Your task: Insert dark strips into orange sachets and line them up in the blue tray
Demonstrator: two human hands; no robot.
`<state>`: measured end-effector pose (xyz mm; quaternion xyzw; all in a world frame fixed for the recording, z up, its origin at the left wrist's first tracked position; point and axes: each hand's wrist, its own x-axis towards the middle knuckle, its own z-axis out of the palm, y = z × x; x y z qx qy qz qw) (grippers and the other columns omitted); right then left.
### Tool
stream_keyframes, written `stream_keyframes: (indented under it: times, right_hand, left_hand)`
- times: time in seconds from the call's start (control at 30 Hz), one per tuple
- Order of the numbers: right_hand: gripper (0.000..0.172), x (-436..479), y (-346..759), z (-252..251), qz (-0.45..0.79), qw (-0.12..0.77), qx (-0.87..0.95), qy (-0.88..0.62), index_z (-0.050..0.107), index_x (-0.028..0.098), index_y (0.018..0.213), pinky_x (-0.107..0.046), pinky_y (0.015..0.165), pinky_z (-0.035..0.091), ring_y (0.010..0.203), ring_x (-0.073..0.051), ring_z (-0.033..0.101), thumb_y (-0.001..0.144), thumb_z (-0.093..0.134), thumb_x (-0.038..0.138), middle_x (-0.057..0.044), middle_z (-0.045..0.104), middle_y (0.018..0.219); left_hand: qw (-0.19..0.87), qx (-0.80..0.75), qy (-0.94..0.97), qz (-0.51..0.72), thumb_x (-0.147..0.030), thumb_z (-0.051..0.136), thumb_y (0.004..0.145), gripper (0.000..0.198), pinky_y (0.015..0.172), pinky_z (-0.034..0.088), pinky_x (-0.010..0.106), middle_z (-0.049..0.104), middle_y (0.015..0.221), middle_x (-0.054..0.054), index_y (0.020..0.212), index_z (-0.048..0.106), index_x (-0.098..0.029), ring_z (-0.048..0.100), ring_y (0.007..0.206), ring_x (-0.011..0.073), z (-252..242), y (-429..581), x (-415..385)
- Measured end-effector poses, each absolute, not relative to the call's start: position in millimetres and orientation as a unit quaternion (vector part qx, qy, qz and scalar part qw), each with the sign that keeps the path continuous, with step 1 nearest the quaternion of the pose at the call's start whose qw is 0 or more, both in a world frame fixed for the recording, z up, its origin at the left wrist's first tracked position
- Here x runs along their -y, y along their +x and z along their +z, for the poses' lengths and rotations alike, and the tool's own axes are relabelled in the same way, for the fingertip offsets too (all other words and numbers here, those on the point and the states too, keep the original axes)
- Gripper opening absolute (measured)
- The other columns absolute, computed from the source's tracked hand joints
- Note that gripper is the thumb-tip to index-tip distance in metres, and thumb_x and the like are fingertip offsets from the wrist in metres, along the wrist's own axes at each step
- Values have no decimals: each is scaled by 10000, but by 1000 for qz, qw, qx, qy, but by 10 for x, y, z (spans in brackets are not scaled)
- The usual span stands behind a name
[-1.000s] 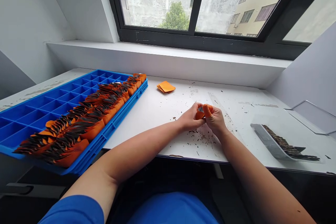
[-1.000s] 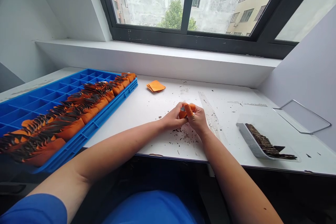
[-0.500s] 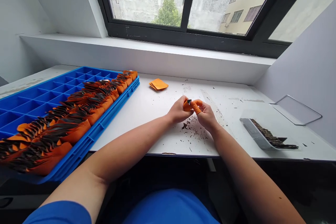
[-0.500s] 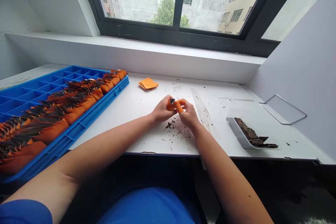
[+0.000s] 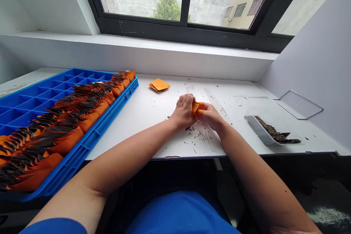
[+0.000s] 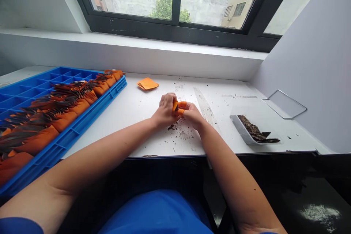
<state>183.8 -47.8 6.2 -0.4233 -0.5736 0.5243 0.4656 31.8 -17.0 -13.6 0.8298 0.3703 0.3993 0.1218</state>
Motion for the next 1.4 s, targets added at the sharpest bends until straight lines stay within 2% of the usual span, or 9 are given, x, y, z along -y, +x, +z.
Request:
stream_keyframes:
  times: [0.1,0.2,0.3,0.53,0.73,0.9,1.0,1.23,1.4]
  right_hand:
    - [149,490,1812,62,502,465,582,-440,599,194,701,-278,603,406,628,-128,501,588,676,253,24,575,666]
    - [125,485,1780,-2,456,448,610,-468,516,206,626,-255,523,315,553,-105,413,570,615,258,50,480,573]
    - [107,473,1769,-54,434,441,619,-484,492,206,570,-251,498,270,530,-98,380,546,583,256,52,454,532]
    - [142,437,1786,-35,407,478,596,-501,557,182,585,-255,529,290,560,-95,391,578,653,287,44,487,568]
    - [239,407,1770,-68,458,502,550,-486,621,171,596,-267,562,335,590,-119,458,588,778,351,12,564,606]
    - [350,423,1759,-13,462,519,525,-492,707,171,736,-298,662,409,691,-160,549,576,864,440,-21,654,716]
    - [399,440,1750,11,442,531,532,-490,742,184,870,-330,753,439,801,-189,590,647,834,501,-49,699,854]
    - [507,488,1746,18,385,524,553,-522,729,196,1043,-327,652,439,687,-152,523,690,813,549,-51,650,941]
    - [432,497,1746,23,344,518,582,-524,733,202,1042,-353,698,474,758,-185,562,761,768,529,-65,668,947]
  left_hand:
    - [94,-325,854,396,-117,669,650,534,1040,390,420,490,1273,100,1071,368,-245,430,1187,281,-117,332,219]
    - [86,-314,862,389,-97,651,652,525,1029,396,412,519,1275,101,1084,391,-245,448,1191,282,-112,325,231]
    - [85,-314,869,373,-82,633,655,508,1002,407,403,551,1256,88,1091,429,-241,472,1161,271,-99,309,213]
    - [55,-330,865,373,-128,641,709,331,911,404,400,651,1092,42,996,518,-238,513,1078,259,27,305,177]
    - [87,-333,857,384,-210,704,695,323,857,440,379,654,1022,40,953,511,-232,534,998,251,37,272,150]
    - [128,-370,835,387,-220,718,673,355,793,460,364,622,962,35,942,485,-230,548,935,242,21,226,107]
    - [159,-411,808,391,-211,720,655,392,763,468,345,594,946,32,959,473,-229,550,912,232,21,199,88]
    - [224,-461,764,392,-397,753,708,500,722,460,343,607,965,40,1056,442,-220,584,891,230,35,175,114]
    - [239,-457,768,379,-374,728,733,363,732,464,337,618,949,27,960,482,-234,577,907,226,37,165,90]
